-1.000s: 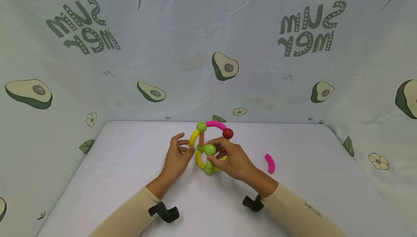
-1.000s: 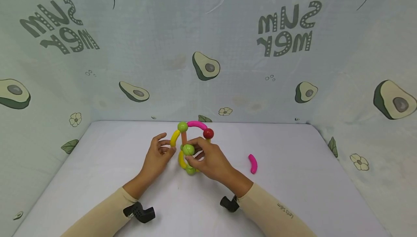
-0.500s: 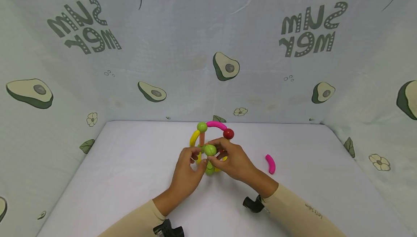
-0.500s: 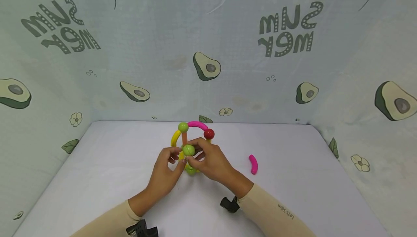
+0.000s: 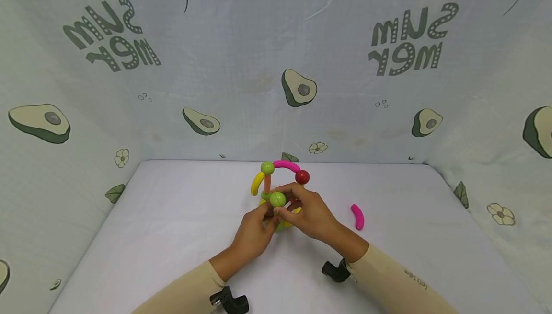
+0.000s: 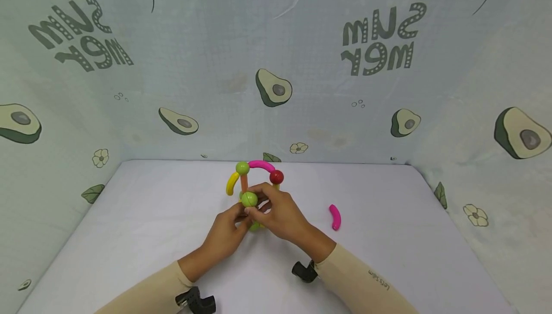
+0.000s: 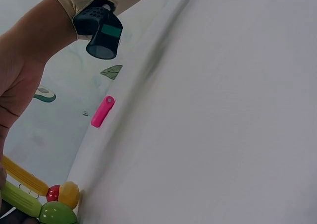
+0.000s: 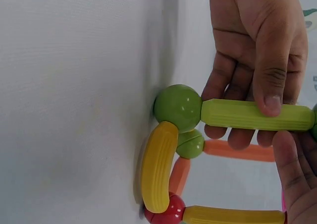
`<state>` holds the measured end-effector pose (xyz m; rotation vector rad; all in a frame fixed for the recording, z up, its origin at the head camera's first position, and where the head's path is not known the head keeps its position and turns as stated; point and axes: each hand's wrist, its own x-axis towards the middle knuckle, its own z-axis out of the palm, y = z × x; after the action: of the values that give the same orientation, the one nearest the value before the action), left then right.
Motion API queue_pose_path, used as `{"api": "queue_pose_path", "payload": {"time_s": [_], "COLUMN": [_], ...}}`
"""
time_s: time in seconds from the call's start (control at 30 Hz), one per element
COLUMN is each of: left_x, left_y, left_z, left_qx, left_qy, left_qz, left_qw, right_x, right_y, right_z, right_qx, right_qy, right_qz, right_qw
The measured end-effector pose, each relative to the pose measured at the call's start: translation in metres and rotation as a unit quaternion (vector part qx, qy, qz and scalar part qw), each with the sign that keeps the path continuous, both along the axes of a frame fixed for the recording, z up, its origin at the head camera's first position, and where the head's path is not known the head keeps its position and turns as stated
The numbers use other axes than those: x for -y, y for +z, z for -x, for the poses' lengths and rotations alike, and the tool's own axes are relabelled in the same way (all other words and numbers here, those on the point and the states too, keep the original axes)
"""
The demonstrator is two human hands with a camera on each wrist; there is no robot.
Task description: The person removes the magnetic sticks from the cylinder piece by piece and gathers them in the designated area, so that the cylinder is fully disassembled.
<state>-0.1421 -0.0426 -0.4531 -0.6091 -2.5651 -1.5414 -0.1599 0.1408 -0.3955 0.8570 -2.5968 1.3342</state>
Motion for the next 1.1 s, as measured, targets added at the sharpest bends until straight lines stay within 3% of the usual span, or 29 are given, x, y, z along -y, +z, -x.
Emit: {"api": "queue_pose_path", "payload": {"time_s": [0.73,1.1], "left_x": [0.004,0.003], "left_y": [0.004,0.003], "left_z": [0.006,0.006], "left_qx": [-0.009,-0.006], "left_qy": [-0.011,-0.021], "left_qz": [0.028,0.021], "left_qw": [0.9995,0.9995], "right_x": [0.003,-0.01], "right_y": [0.001,0.011], "right_z": [-0.008,-0.011], "right_qx": [0.018,-0.059], "right_qy": [-0.036,-0.035], "right_qz": [0.02,0.006], "right_qw": [0.999,0.9976]}}
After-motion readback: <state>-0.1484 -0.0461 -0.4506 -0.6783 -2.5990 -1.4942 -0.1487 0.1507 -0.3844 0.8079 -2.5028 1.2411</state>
